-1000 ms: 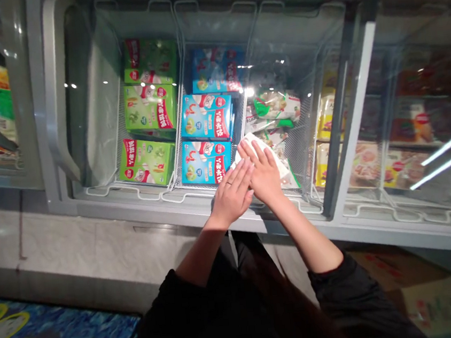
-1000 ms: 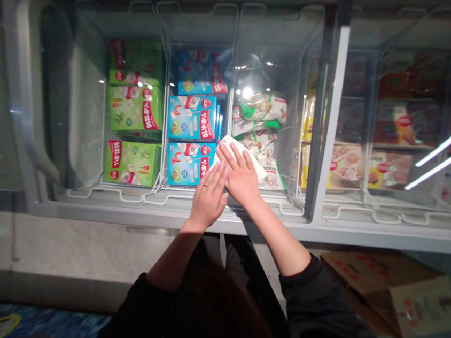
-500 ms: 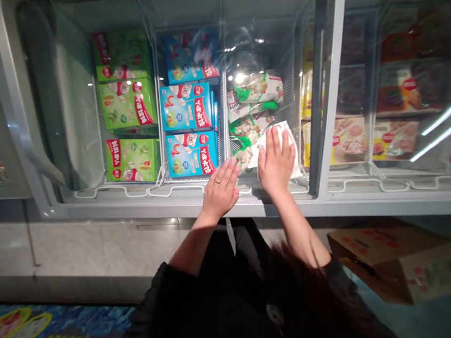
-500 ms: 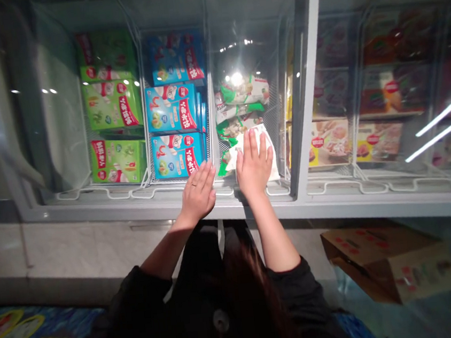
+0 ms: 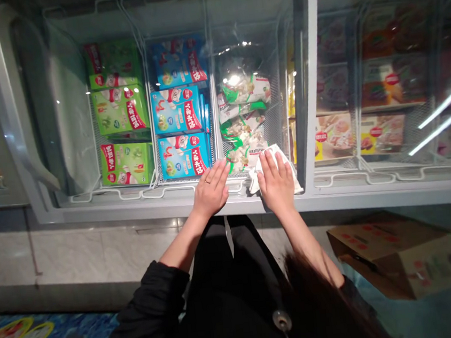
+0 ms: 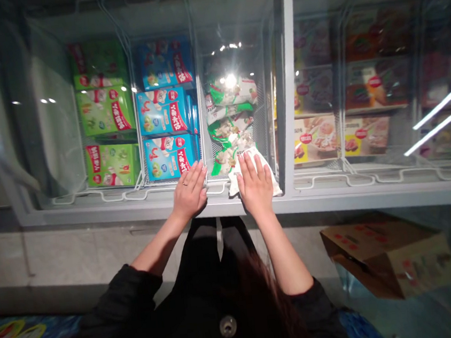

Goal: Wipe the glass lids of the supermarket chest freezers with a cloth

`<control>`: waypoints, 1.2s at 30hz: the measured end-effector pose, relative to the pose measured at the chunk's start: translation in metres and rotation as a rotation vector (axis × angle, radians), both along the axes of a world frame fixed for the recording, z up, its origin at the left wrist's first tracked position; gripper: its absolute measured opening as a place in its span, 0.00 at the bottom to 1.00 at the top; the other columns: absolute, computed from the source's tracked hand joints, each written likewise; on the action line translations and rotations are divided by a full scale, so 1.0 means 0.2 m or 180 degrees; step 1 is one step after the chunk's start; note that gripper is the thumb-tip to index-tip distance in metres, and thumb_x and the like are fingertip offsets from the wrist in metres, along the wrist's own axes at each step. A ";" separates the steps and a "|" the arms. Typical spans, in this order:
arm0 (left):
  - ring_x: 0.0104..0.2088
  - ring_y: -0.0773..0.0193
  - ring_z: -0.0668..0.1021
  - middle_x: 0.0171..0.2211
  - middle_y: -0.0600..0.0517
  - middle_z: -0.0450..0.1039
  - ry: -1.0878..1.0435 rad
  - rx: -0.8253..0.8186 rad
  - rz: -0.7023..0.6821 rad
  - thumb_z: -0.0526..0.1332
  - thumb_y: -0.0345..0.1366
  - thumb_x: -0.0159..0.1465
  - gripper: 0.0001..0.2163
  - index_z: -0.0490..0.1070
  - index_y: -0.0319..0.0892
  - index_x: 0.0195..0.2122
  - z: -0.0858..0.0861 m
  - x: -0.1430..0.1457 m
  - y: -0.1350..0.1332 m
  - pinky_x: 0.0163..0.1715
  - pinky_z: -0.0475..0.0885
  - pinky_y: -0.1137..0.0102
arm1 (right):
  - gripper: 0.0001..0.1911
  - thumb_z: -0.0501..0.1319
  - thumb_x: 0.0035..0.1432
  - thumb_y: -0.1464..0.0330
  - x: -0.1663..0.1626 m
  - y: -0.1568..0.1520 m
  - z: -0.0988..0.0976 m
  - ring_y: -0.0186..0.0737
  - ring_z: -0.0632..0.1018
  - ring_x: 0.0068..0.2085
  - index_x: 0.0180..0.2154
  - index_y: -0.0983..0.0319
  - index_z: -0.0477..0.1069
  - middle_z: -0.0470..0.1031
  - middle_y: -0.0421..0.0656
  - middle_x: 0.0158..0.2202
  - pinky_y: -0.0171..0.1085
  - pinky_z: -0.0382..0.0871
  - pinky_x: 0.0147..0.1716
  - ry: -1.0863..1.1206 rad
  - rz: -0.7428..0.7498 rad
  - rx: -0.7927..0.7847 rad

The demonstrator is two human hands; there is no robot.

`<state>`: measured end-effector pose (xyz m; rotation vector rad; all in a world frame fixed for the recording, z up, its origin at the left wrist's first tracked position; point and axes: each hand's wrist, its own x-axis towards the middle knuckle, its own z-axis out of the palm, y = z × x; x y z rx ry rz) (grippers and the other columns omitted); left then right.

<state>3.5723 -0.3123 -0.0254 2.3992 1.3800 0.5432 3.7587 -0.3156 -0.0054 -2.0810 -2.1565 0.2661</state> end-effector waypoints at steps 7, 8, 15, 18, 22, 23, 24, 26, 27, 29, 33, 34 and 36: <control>0.55 0.59 0.50 0.55 0.47 0.48 0.0102 0.0000 -0.0028 0.44 0.34 0.59 0.21 0.49 0.36 0.54 0.00 0.00 0.00 0.53 0.49 0.60 | 0.24 0.42 0.57 0.67 -0.24 0.03 0.01 0.41 0.44 0.57 0.56 0.59 0.43 0.44 0.39 0.57 0.49 0.43 0.53 0.0290 0.0515 0.0009; 0.55 0.59 0.50 0.55 0.47 0.47 0.0128 0.0021 -0.0063 0.44 0.34 0.59 0.22 0.49 0.36 0.55 0.01 0.01 0.00 0.53 0.49 0.60 | 0.24 0.42 0.57 0.67 -0.24 -0.01 0.02 0.39 0.45 0.57 0.56 0.57 0.44 0.45 0.36 0.57 0.47 0.43 0.54 0.0316 0.0770 -0.0089; 0.55 0.59 0.51 0.55 0.48 0.47 0.0305 0.0106 -0.0207 0.46 0.32 0.58 0.24 0.46 0.37 0.56 0.04 0.02 0.01 0.53 0.50 0.61 | 0.25 0.42 0.56 0.66 0.08 -0.17 0.07 0.36 0.46 0.57 0.56 0.52 0.41 0.46 0.34 0.56 0.41 0.46 0.54 0.0007 0.0307 -0.0214; 0.54 0.59 0.53 0.54 0.49 0.50 0.0273 0.0175 -0.0198 0.47 0.33 0.57 0.24 0.46 0.38 0.56 0.04 0.02 0.01 0.53 0.52 0.61 | 0.25 0.41 0.56 0.66 0.15 -0.03 0.04 0.40 0.46 0.57 0.56 0.57 0.43 0.45 0.38 0.57 0.44 0.45 0.53 -0.0061 -0.0129 0.0135; 0.54 0.59 0.53 0.54 0.49 0.50 0.0251 0.0204 -0.0099 0.47 0.32 0.57 0.25 0.44 0.40 0.57 0.04 0.02 0.01 0.52 0.53 0.60 | 0.24 0.41 0.57 0.66 0.09 0.30 0.02 0.45 0.46 0.57 0.56 0.62 0.45 0.43 0.44 0.57 0.48 0.44 0.51 -0.0085 -0.0469 0.0648; 0.54 0.59 0.53 0.54 0.50 0.50 0.0247 0.0220 -0.0080 0.47 0.32 0.57 0.25 0.43 0.41 0.57 0.04 0.02 0.02 0.52 0.54 0.60 | 0.23 0.41 0.58 0.67 0.06 0.39 0.02 0.45 0.46 0.57 0.55 0.63 0.45 0.43 0.44 0.57 0.49 0.44 0.51 -0.0080 -0.0433 0.0736; 0.54 0.59 0.53 0.54 0.50 0.51 0.0241 0.0233 -0.0062 0.47 0.32 0.57 0.26 0.43 0.41 0.57 0.04 0.02 0.02 0.52 0.54 0.60 | 0.23 0.41 0.58 0.67 0.03 0.47 0.02 0.45 0.45 0.57 0.55 0.63 0.45 0.43 0.44 0.57 0.49 0.43 0.51 -0.0067 -0.0356 0.0799; 0.54 0.59 0.54 0.54 0.50 0.51 0.0224 0.0252 -0.0019 0.46 0.32 0.57 0.26 0.42 0.42 0.57 0.04 0.03 0.02 0.51 0.55 0.60 | 0.23 0.40 0.58 0.67 -0.04 0.58 0.03 0.44 0.44 0.57 0.55 0.63 0.45 0.43 0.43 0.57 0.49 0.42 0.51 -0.0034 -0.0166 0.0849; 0.54 0.59 0.54 0.54 0.50 0.51 0.0215 0.0249 0.0007 0.46 0.32 0.57 0.26 0.41 0.42 0.57 0.04 0.03 0.02 0.51 0.55 0.60 | 0.22 0.40 0.59 0.67 -0.06 0.61 0.03 0.43 0.44 0.57 0.55 0.63 0.44 0.44 0.42 0.57 0.49 0.42 0.51 -0.0022 -0.0070 0.0844; 0.54 0.59 0.53 0.54 0.50 0.50 0.0177 0.0242 0.0038 0.47 0.31 0.57 0.26 0.41 0.42 0.57 0.05 0.03 0.03 0.51 0.55 0.59 | 0.22 0.40 0.59 0.67 -0.11 0.60 0.05 0.42 0.44 0.57 0.55 0.62 0.44 0.44 0.41 0.57 0.49 0.41 0.52 -0.0019 0.0135 0.0779; 0.54 0.58 0.53 0.54 0.50 0.50 0.0025 0.0234 -0.0058 0.47 0.30 0.56 0.27 0.40 0.43 0.57 0.05 0.03 0.03 0.51 0.55 0.58 | 0.21 0.41 0.59 0.65 -0.15 0.42 0.09 0.38 0.44 0.57 0.55 0.55 0.45 0.43 0.34 0.57 0.46 0.42 0.53 -0.0130 0.0594 0.0447; 0.54 0.58 0.53 0.54 0.50 0.50 -0.0007 0.0230 -0.0102 0.47 0.30 0.56 0.27 0.40 0.43 0.57 0.04 0.03 0.03 0.51 0.55 0.57 | 0.21 0.41 0.59 0.64 -0.15 0.35 0.10 0.36 0.44 0.57 0.54 0.53 0.45 0.43 0.32 0.57 0.45 0.42 0.53 -0.0174 0.0681 0.0338; 0.54 0.58 0.53 0.54 0.50 0.50 -0.0059 0.0233 -0.0189 0.48 0.30 0.56 0.27 0.40 0.43 0.57 0.04 0.02 0.04 0.51 0.56 0.57 | 0.21 0.41 0.59 0.65 -0.14 0.22 0.12 0.35 0.44 0.57 0.54 0.52 0.44 0.42 0.29 0.57 0.43 0.44 0.54 -0.0253 0.0770 0.0129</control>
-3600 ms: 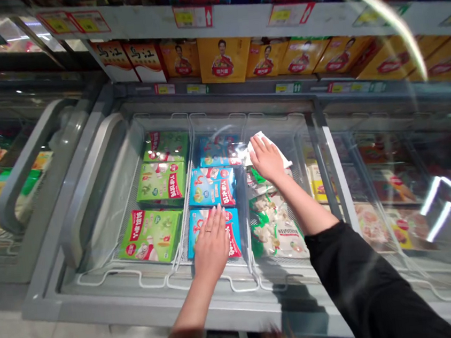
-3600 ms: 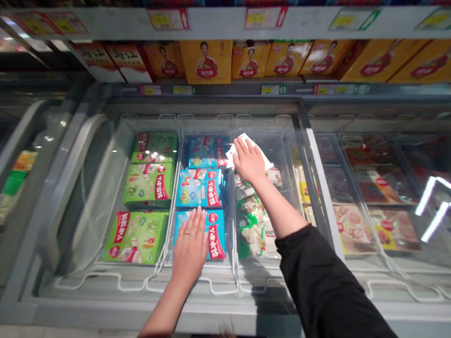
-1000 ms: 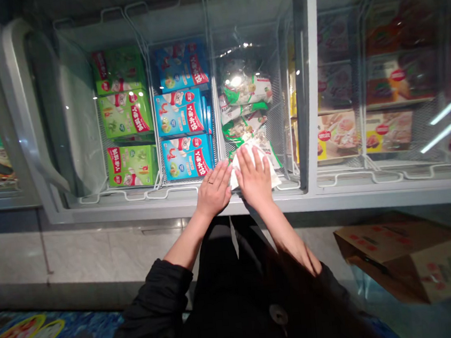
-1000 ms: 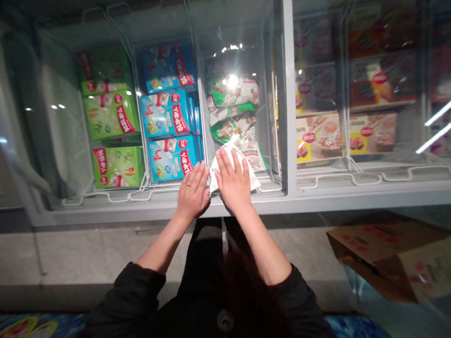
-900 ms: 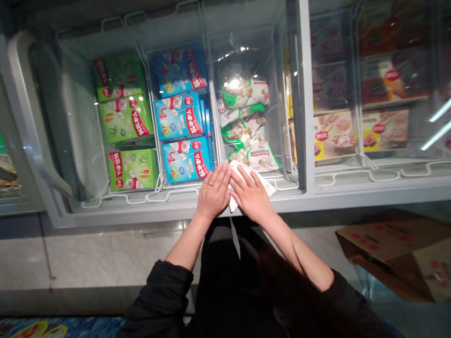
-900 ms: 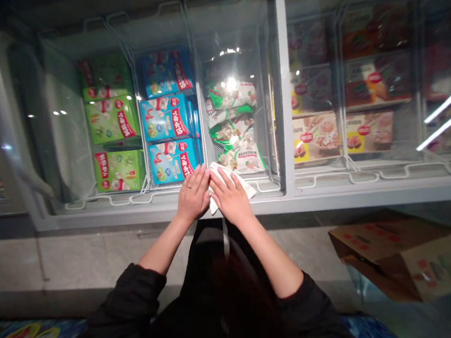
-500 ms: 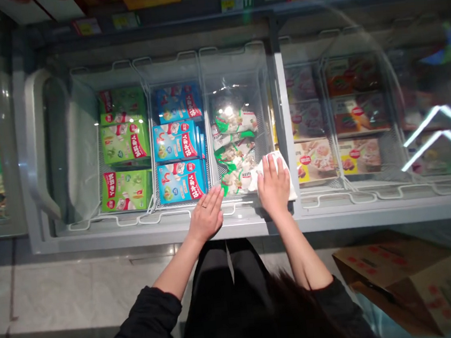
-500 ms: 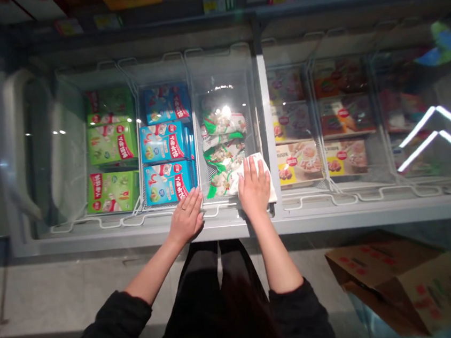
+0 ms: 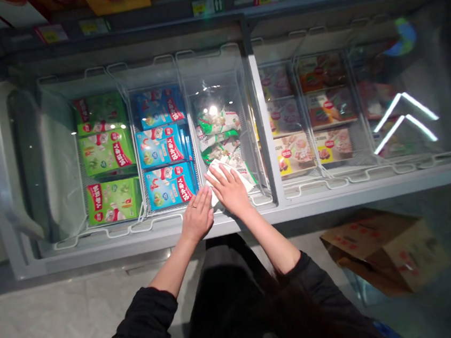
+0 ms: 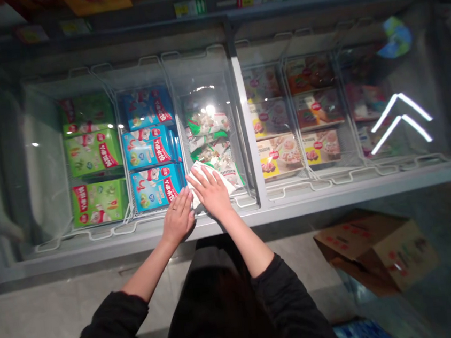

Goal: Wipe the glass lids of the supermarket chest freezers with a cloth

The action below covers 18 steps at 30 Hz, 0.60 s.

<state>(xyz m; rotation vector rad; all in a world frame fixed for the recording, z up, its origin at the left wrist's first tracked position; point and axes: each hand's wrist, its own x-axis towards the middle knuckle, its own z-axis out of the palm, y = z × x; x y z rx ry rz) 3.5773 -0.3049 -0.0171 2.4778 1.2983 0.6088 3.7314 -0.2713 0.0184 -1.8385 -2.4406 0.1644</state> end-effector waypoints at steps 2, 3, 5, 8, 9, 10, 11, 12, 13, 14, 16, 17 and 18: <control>0.54 0.58 0.54 0.54 0.50 0.49 -0.0035 0.0008 -0.0072 0.48 0.31 0.56 0.27 0.40 0.43 0.57 0.00 0.00 0.00 0.51 0.56 0.57 | 0.21 0.40 0.58 0.66 0.04 -0.14 0.01 0.34 0.45 0.57 0.55 0.52 0.44 0.43 0.29 0.57 0.42 0.46 0.54 -0.0069 -0.0132 -0.0132; 0.54 0.58 0.54 0.54 0.50 0.49 -0.0045 0.0006 -0.0098 0.48 0.31 0.56 0.27 0.40 0.43 0.57 0.01 0.00 0.00 0.51 0.56 0.58 | 0.22 0.41 0.58 0.66 0.08 -0.21 0.02 0.34 0.46 0.57 0.55 0.52 0.44 0.44 0.30 0.57 0.42 0.47 0.53 -0.0087 -0.0292 -0.0159; 0.54 0.59 0.54 0.54 0.51 0.50 -0.0064 0.0010 -0.0128 0.47 0.32 0.57 0.27 0.40 0.43 0.57 0.03 0.01 0.00 0.51 0.56 0.58 | 0.23 0.41 0.57 0.68 0.14 -0.35 0.02 0.36 0.49 0.56 0.55 0.52 0.44 0.48 0.32 0.56 0.44 0.50 0.52 -0.0097 -0.0729 -0.0144; 0.54 0.60 0.55 0.54 0.51 0.51 -0.0117 0.0044 -0.0136 0.47 0.31 0.57 0.27 0.40 0.44 0.57 0.05 0.02 -0.01 0.51 0.57 0.59 | 0.25 0.40 0.56 0.69 0.22 -0.53 0.02 0.39 0.52 0.56 0.56 0.53 0.42 0.52 0.36 0.55 0.48 0.55 0.50 -0.0079 -0.1239 -0.0038; 0.54 0.60 0.55 0.54 0.52 0.52 -0.0132 0.0059 -0.0135 0.47 0.31 0.57 0.27 0.40 0.44 0.57 0.06 0.02 -0.01 0.51 0.57 0.59 | 0.25 0.40 0.55 0.69 0.24 -0.56 0.02 0.40 0.52 0.56 0.56 0.54 0.42 0.52 0.36 0.55 0.48 0.55 0.49 -0.0074 -0.1333 -0.0018; 0.54 0.60 0.55 0.53 0.52 0.52 -0.0135 0.0069 -0.0139 0.47 0.30 0.57 0.27 0.40 0.45 0.57 0.07 0.02 -0.01 0.51 0.57 0.60 | 0.25 0.40 0.55 0.69 0.25 -0.58 0.01 0.40 0.52 0.56 0.56 0.55 0.43 0.52 0.37 0.55 0.48 0.55 0.49 -0.0068 -0.1407 0.0005; 0.54 0.61 0.55 0.53 0.52 0.52 -0.0124 0.0074 -0.0141 0.48 0.30 0.56 0.27 0.40 0.45 0.57 0.07 0.02 -0.01 0.51 0.57 0.60 | 0.25 0.40 0.55 0.68 0.25 -0.57 0.01 0.40 0.52 0.56 0.56 0.56 0.43 0.51 0.38 0.55 0.48 0.54 0.50 -0.0056 -0.1464 0.0028; 0.54 0.61 0.55 0.53 0.52 0.52 -0.0104 0.0078 -0.0142 0.48 0.30 0.56 0.27 0.40 0.45 0.57 0.08 0.02 -0.01 0.51 0.57 0.60 | 0.25 0.40 0.56 0.68 0.26 -0.55 0.00 0.41 0.51 0.56 0.56 0.57 0.43 0.50 0.39 0.55 0.47 0.54 0.50 -0.0039 -0.1507 0.0050; 0.54 0.61 0.55 0.53 0.52 0.52 -0.0074 0.0080 -0.0145 0.48 0.30 0.56 0.27 0.41 0.44 0.57 0.08 0.02 -0.01 0.51 0.57 0.60 | 0.25 0.40 0.56 0.67 0.27 -0.51 0.00 0.41 0.51 0.56 0.56 0.59 0.43 0.49 0.40 0.56 0.46 0.53 0.50 -0.0013 -0.1540 0.0076; 0.54 0.60 0.55 0.54 0.52 0.52 -0.0039 0.0079 -0.0147 0.48 0.30 0.56 0.27 0.41 0.44 0.57 0.09 0.02 -0.01 0.51 0.57 0.60 | 0.25 0.40 0.56 0.67 0.28 -0.46 0.00 0.41 0.50 0.56 0.56 0.60 0.43 0.48 0.41 0.56 0.45 0.51 0.51 0.0017 -0.1556 0.0100; 0.54 0.61 0.55 0.54 0.51 0.51 0.0069 0.0035 -0.0147 0.47 0.30 0.57 0.25 0.43 0.43 0.57 0.11 0.03 0.00 0.51 0.57 0.60 | 0.25 0.40 0.56 0.67 0.31 -0.34 0.00 0.40 0.49 0.56 0.56 0.62 0.44 0.46 0.42 0.57 0.44 0.48 0.52 0.0072 -0.1515 0.0123; 0.54 0.61 0.54 0.54 0.51 0.50 0.0137 -0.0007 -0.0144 0.47 0.29 0.57 0.25 0.43 0.42 0.57 0.13 0.04 0.01 0.51 0.56 0.60 | 0.24 0.40 0.56 0.67 0.34 -0.28 0.00 0.40 0.48 0.57 0.56 0.63 0.44 0.45 0.42 0.57 0.44 0.47 0.53 0.0086 -0.1459 0.0119; 0.54 0.61 0.54 0.54 0.50 0.49 0.0209 -0.0060 -0.0145 0.46 0.29 0.58 0.24 0.44 0.41 0.56 0.15 0.07 0.02 0.52 0.56 0.60 | 0.24 0.40 0.56 0.68 0.36 -0.22 0.01 0.39 0.47 0.57 0.56 0.63 0.45 0.45 0.42 0.57 0.44 0.45 0.53 0.0089 -0.1385 0.0105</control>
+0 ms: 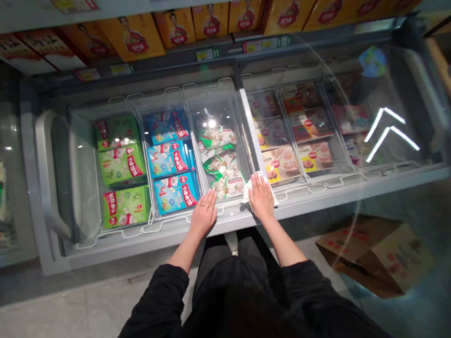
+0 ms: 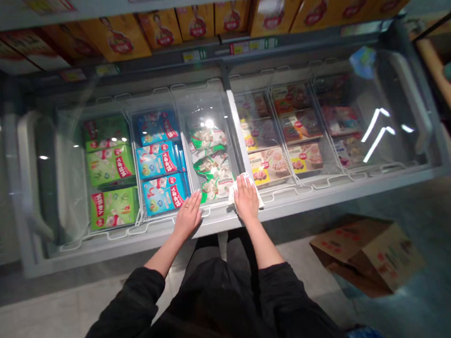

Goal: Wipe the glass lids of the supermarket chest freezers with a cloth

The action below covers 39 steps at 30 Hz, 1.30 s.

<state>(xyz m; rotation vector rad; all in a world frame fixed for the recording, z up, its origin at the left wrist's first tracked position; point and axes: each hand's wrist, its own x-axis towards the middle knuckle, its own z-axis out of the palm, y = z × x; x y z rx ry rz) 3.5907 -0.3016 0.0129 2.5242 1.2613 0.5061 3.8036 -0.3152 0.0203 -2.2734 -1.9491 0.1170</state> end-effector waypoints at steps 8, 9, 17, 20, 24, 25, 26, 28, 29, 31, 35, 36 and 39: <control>0.55 0.62 0.51 0.55 0.51 0.48 0.0178 -0.0220 0.0064 0.45 0.30 0.58 0.23 0.45 0.40 0.56 0.14 0.44 0.23 0.53 0.53 0.61 | 0.24 0.41 0.56 0.69 0.22 0.42 0.06 0.36 0.45 0.57 0.56 0.62 0.45 0.43 0.39 0.57 0.42 0.41 0.55 0.0076 0.0680 -0.0008; 0.55 0.61 0.51 0.55 0.51 0.48 0.0164 -0.0220 0.0098 0.45 0.30 0.59 0.23 0.45 0.40 0.56 0.16 0.50 0.28 0.53 0.53 0.60 | 0.24 0.41 0.56 0.68 0.24 0.49 0.07 0.36 0.45 0.57 0.56 0.61 0.44 0.43 0.39 0.57 0.42 0.42 0.55 0.0097 0.0758 0.0032; 0.56 0.64 0.46 0.56 0.54 0.42 0.0129 -0.0334 0.1071 0.44 0.32 0.60 0.23 0.42 0.43 0.57 0.22 0.86 0.63 0.55 0.50 0.63 | 0.24 0.43 0.55 0.70 0.36 1.07 0.14 0.39 0.49 0.56 0.55 0.60 0.48 0.48 0.40 0.56 0.45 0.48 0.53 0.0217 0.1060 0.0366; 0.56 0.63 0.45 0.57 0.53 0.39 0.0155 -0.0432 0.1333 0.44 0.32 0.60 0.23 0.39 0.41 0.57 0.21 0.90 0.72 0.55 0.50 0.62 | 0.24 0.44 0.55 0.70 0.38 1.29 0.15 0.41 0.51 0.56 0.55 0.61 0.49 0.49 0.43 0.56 0.46 0.48 0.53 0.0211 0.1107 0.0491; 0.56 0.63 0.45 0.57 0.55 0.37 0.0234 -0.0542 0.1489 0.45 0.32 0.60 0.26 0.33 0.45 0.57 0.20 0.90 0.79 0.54 0.52 0.60 | 0.24 0.44 0.55 0.70 0.40 1.54 0.11 0.41 0.50 0.56 0.54 0.63 0.49 0.48 0.43 0.56 0.45 0.47 0.53 0.0222 0.1179 0.0607; 0.56 0.65 0.45 0.57 0.56 0.37 0.0263 -0.0552 0.1481 0.45 0.32 0.60 0.27 0.32 0.47 0.57 0.21 0.89 0.80 0.54 0.52 0.60 | 0.24 0.44 0.55 0.70 0.40 1.59 0.11 0.40 0.49 0.56 0.54 0.64 0.49 0.47 0.43 0.56 0.45 0.46 0.53 0.0232 0.1170 0.0618; 0.56 0.66 0.45 0.57 0.58 0.37 0.0295 -0.0557 0.1464 0.45 0.32 0.60 0.27 0.31 0.48 0.57 0.21 0.89 0.80 0.55 0.52 0.61 | 0.24 0.43 0.55 0.70 0.40 1.63 0.10 0.40 0.49 0.56 0.54 0.65 0.49 0.47 0.43 0.57 0.44 0.45 0.54 0.0244 0.1156 0.0627; 0.56 0.69 0.44 0.57 0.59 0.37 0.0357 -0.0569 0.1433 0.45 0.32 0.60 0.27 0.30 0.50 0.57 0.22 0.88 0.80 0.55 0.52 0.63 | 0.24 0.42 0.56 0.70 0.40 1.69 0.08 0.39 0.47 0.57 0.55 0.66 0.47 0.45 0.44 0.57 0.44 0.42 0.54 0.0273 0.1127 0.0626; 0.56 0.69 0.44 0.57 0.59 0.38 0.0382 -0.0583 0.1413 0.45 0.32 0.60 0.27 0.30 0.50 0.57 0.22 0.87 0.80 0.55 0.52 0.64 | 0.24 0.42 0.56 0.70 0.40 1.71 0.07 0.38 0.46 0.57 0.55 0.66 0.47 0.44 0.44 0.57 0.44 0.41 0.54 0.0282 0.1112 0.0615; 0.56 0.68 0.44 0.57 0.57 0.38 0.0399 -0.0620 0.1354 0.44 0.33 0.61 0.26 0.32 0.47 0.57 0.22 0.86 0.79 0.55 0.51 0.64 | 0.24 0.41 0.56 0.70 0.39 1.71 0.06 0.37 0.45 0.57 0.55 0.67 0.45 0.43 0.43 0.58 0.43 0.39 0.55 0.0290 0.1082 0.0573; 0.56 0.66 0.43 0.57 0.51 0.37 0.0356 -0.0723 0.1249 0.43 0.34 0.61 0.23 0.38 0.37 0.57 0.20 0.82 0.71 0.55 0.48 0.66 | 0.25 0.39 0.57 0.70 0.37 1.60 0.06 0.36 0.42 0.57 0.56 0.68 0.42 0.39 0.43 0.58 0.43 0.37 0.54 0.0274 0.1041 0.0428; 0.56 0.66 0.42 0.57 0.50 0.37 0.0346 -0.0754 0.1233 0.43 0.34 0.61 0.23 0.38 0.36 0.57 0.20 0.81 0.68 0.55 0.48 0.67 | 0.25 0.39 0.57 0.70 0.37 1.54 0.06 0.36 0.42 0.57 0.56 0.68 0.41 0.39 0.43 0.58 0.44 0.36 0.54 0.0258 0.1035 0.0382; 0.56 0.65 0.41 0.58 0.50 0.36 0.0309 -0.0833 0.1180 0.44 0.33 0.61 0.23 0.38 0.36 0.57 0.19 0.78 0.54 0.56 0.45 0.66 | 0.25 0.37 0.57 0.69 0.35 1.35 0.06 0.35 0.41 0.57 0.56 0.68 0.39 0.37 0.42 0.58 0.43 0.36 0.54 0.0152 0.0968 0.0237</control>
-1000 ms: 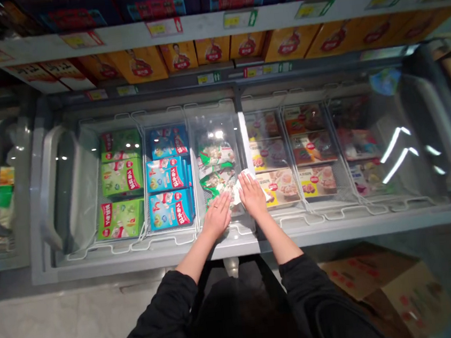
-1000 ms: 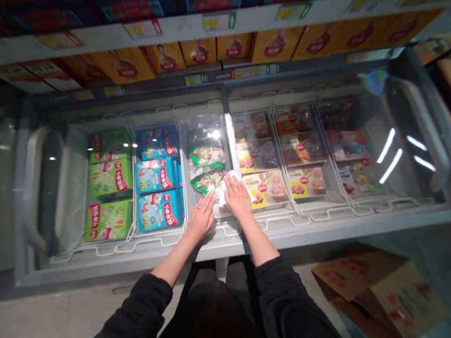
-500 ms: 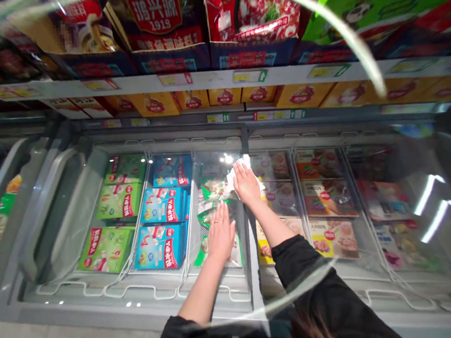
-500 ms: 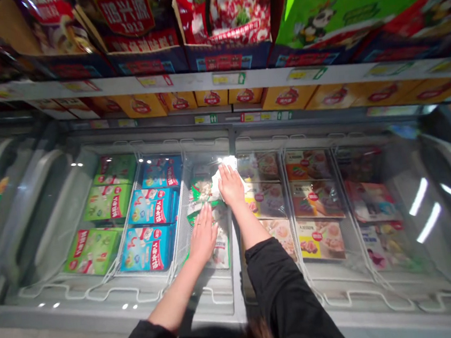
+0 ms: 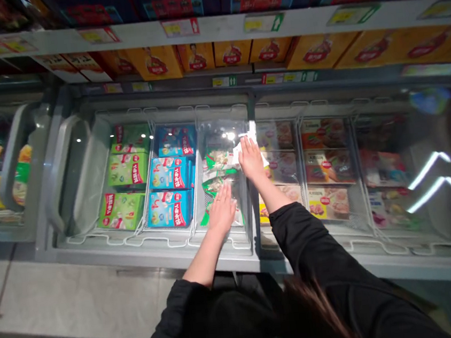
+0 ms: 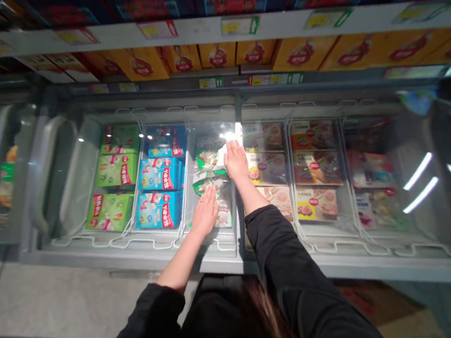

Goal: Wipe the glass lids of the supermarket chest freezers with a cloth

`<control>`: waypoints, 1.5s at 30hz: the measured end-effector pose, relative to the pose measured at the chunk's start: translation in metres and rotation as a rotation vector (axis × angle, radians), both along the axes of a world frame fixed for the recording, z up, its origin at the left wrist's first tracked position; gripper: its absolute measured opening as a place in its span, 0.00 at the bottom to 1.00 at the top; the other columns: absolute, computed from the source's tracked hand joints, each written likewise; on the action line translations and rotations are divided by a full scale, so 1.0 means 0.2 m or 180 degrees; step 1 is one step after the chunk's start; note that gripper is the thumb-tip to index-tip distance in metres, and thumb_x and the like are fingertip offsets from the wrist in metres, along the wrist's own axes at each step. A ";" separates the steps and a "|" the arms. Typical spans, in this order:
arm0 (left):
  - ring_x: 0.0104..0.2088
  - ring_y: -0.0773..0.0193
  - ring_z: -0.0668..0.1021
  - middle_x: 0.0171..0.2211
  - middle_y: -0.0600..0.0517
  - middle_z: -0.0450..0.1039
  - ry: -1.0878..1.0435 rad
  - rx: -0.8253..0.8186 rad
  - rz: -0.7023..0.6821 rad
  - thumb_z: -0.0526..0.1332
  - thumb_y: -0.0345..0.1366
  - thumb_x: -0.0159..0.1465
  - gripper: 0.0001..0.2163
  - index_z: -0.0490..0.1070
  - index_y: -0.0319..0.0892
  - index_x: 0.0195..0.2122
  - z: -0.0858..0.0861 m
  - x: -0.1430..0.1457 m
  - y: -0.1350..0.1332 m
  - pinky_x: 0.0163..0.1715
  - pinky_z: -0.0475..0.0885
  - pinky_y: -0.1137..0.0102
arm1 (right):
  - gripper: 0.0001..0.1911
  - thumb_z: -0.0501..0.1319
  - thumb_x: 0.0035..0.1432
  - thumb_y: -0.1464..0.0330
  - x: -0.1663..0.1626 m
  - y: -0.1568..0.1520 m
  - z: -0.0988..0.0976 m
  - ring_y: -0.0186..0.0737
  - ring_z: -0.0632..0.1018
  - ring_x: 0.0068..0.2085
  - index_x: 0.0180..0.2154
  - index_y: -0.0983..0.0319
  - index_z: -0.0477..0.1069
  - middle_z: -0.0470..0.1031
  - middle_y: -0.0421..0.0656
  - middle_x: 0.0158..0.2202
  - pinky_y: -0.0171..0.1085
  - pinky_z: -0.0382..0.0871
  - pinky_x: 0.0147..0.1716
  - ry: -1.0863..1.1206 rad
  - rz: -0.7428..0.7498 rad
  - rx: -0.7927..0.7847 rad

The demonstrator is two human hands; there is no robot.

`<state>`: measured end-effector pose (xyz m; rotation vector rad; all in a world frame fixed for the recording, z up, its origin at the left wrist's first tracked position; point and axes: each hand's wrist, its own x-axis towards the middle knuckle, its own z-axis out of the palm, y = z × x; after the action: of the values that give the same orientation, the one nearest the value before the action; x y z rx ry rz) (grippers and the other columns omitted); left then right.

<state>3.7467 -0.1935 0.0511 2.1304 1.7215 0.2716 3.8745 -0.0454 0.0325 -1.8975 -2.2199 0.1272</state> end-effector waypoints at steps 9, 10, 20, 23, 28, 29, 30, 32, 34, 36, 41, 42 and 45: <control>0.56 0.63 0.43 0.57 0.49 0.37 -0.0161 0.0116 -0.0143 0.42 0.35 0.62 0.22 0.40 0.35 0.56 -0.07 -0.10 -0.39 0.54 0.47 0.63 | 0.25 0.39 0.56 0.69 -0.07 -0.65 0.02 0.37 0.42 0.57 0.56 0.67 0.42 0.38 0.44 0.58 0.42 0.38 0.54 0.0010 -0.0148 -0.0184; 0.56 0.63 0.43 0.57 0.48 0.36 -0.0209 0.0163 -0.0151 0.42 0.35 0.62 0.22 0.40 0.35 0.56 -0.08 -0.12 -0.43 0.53 0.47 0.63 | 0.25 0.39 0.56 0.70 -0.08 -0.72 0.03 0.38 0.43 0.57 0.56 0.67 0.42 0.39 0.44 0.58 0.42 0.39 0.54 0.0025 -0.0168 -0.0236; 0.56 0.65 0.47 0.57 0.51 0.42 -0.0218 0.0300 -0.0221 0.46 0.35 0.61 0.23 0.42 0.39 0.56 -0.14 -0.23 -0.72 0.54 0.49 0.65 | 0.26 0.37 0.56 0.67 -0.15 -1.43 0.00 0.36 0.44 0.57 0.57 0.60 0.38 0.40 0.39 0.58 0.43 0.43 0.54 -0.0223 -0.0457 -0.0472; 0.56 0.66 0.48 0.56 0.53 0.43 -0.0162 0.0293 -0.0218 0.46 0.34 0.60 0.22 0.43 0.42 0.56 -0.13 -0.26 -0.78 0.53 0.51 0.65 | 0.26 0.37 0.55 0.67 -0.17 -1.56 -0.02 0.34 0.45 0.57 0.57 0.53 0.34 0.39 0.34 0.57 0.42 0.43 0.55 -0.0223 -0.0584 -0.0423; 0.56 0.66 0.47 0.56 0.52 0.43 -0.0105 0.0256 -0.0144 0.44 0.32 0.60 0.22 0.43 0.42 0.56 -0.12 -0.28 -0.83 0.53 0.52 0.63 | 0.28 0.38 0.55 0.66 -0.20 -1.66 -0.04 0.32 0.46 0.56 0.56 0.50 0.30 0.39 0.31 0.57 0.41 0.42 0.55 -0.0134 -0.0720 -0.0329; 0.56 0.66 0.47 0.56 0.52 0.43 -0.0108 0.0244 -0.0149 0.44 0.32 0.60 0.22 0.42 0.42 0.56 -0.12 -0.27 -0.83 0.53 0.52 0.63 | 0.28 0.38 0.55 0.66 -0.20 -1.66 -0.05 0.32 0.45 0.56 0.56 0.50 0.30 0.39 0.31 0.57 0.41 0.42 0.55 -0.0126 -0.0740 -0.0321; 0.56 0.66 0.47 0.56 0.53 0.43 -0.0109 0.0228 -0.0166 0.45 0.33 0.60 0.23 0.41 0.43 0.56 -0.12 -0.27 -0.83 0.53 0.52 0.63 | 0.28 0.38 0.55 0.66 -0.20 -1.65 -0.05 0.32 0.45 0.56 0.56 0.51 0.30 0.39 0.32 0.57 0.41 0.42 0.55 -0.0121 -0.0742 -0.0322; 0.56 0.66 0.46 0.56 0.53 0.43 -0.0093 0.0187 -0.0202 0.45 0.33 0.60 0.24 0.40 0.44 0.57 -0.12 -0.27 -0.83 0.53 0.51 0.62 | 0.27 0.37 0.55 0.66 -0.20 -1.59 -0.05 0.32 0.44 0.57 0.56 0.53 0.33 0.38 0.32 0.57 0.40 0.42 0.56 -0.0115 -0.0668 -0.0340; 0.56 0.66 0.45 0.57 0.54 0.41 -0.0044 0.0143 -0.0216 0.45 0.33 0.60 0.24 0.39 0.44 0.57 -0.12 -0.26 -0.83 0.54 0.49 0.63 | 0.26 0.38 0.55 0.66 -0.20 -1.48 -0.04 0.33 0.43 0.57 0.57 0.56 0.36 0.38 0.34 0.57 0.41 0.41 0.56 -0.0077 -0.0526 -0.0352; 0.56 0.65 0.44 0.57 0.55 0.40 0.0011 0.0085 -0.0222 0.45 0.33 0.60 0.25 0.38 0.44 0.57 -0.13 -0.26 -0.82 0.54 0.48 0.63 | 0.26 0.39 0.55 0.67 -0.19 -1.34 -0.03 0.36 0.43 0.57 0.57 0.59 0.39 0.39 0.37 0.58 0.43 0.40 0.55 0.0023 -0.0383 -0.0340; 0.56 0.64 0.44 0.57 0.56 0.40 0.0088 -0.0006 -0.0234 0.44 0.34 0.60 0.25 0.35 0.46 0.57 -0.13 -0.26 -0.80 0.54 0.48 0.61 | 0.26 0.41 0.56 0.69 -0.15 -0.99 -0.02 0.37 0.43 0.57 0.56 0.63 0.41 0.41 0.41 0.58 0.43 0.39 0.55 0.0253 -0.0233 -0.0104; 0.56 0.64 0.44 0.57 0.56 0.39 0.0116 0.0011 -0.0241 0.44 0.34 0.60 0.25 0.34 0.46 0.57 -0.14 -0.26 -0.80 0.54 0.49 0.61 | 0.26 0.42 0.55 0.69 -0.15 -0.92 -0.03 0.37 0.43 0.57 0.56 0.64 0.42 0.42 0.42 0.57 0.43 0.39 0.55 0.0262 -0.0230 -0.0050; 0.56 0.65 0.44 0.57 0.58 0.38 0.0214 0.0082 -0.0265 0.44 0.33 0.60 0.27 0.31 0.47 0.57 -0.14 -0.26 -0.79 0.54 0.50 0.62 | 0.26 0.43 0.55 0.69 -0.13 -0.73 -0.03 0.37 0.45 0.57 0.56 0.66 0.44 0.44 0.44 0.57 0.43 0.40 0.54 0.0232 -0.0215 0.0086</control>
<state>3.6943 -0.3510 0.0232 2.2474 1.6692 0.2020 3.8483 -0.1915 0.0273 -1.9195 -2.0976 0.1521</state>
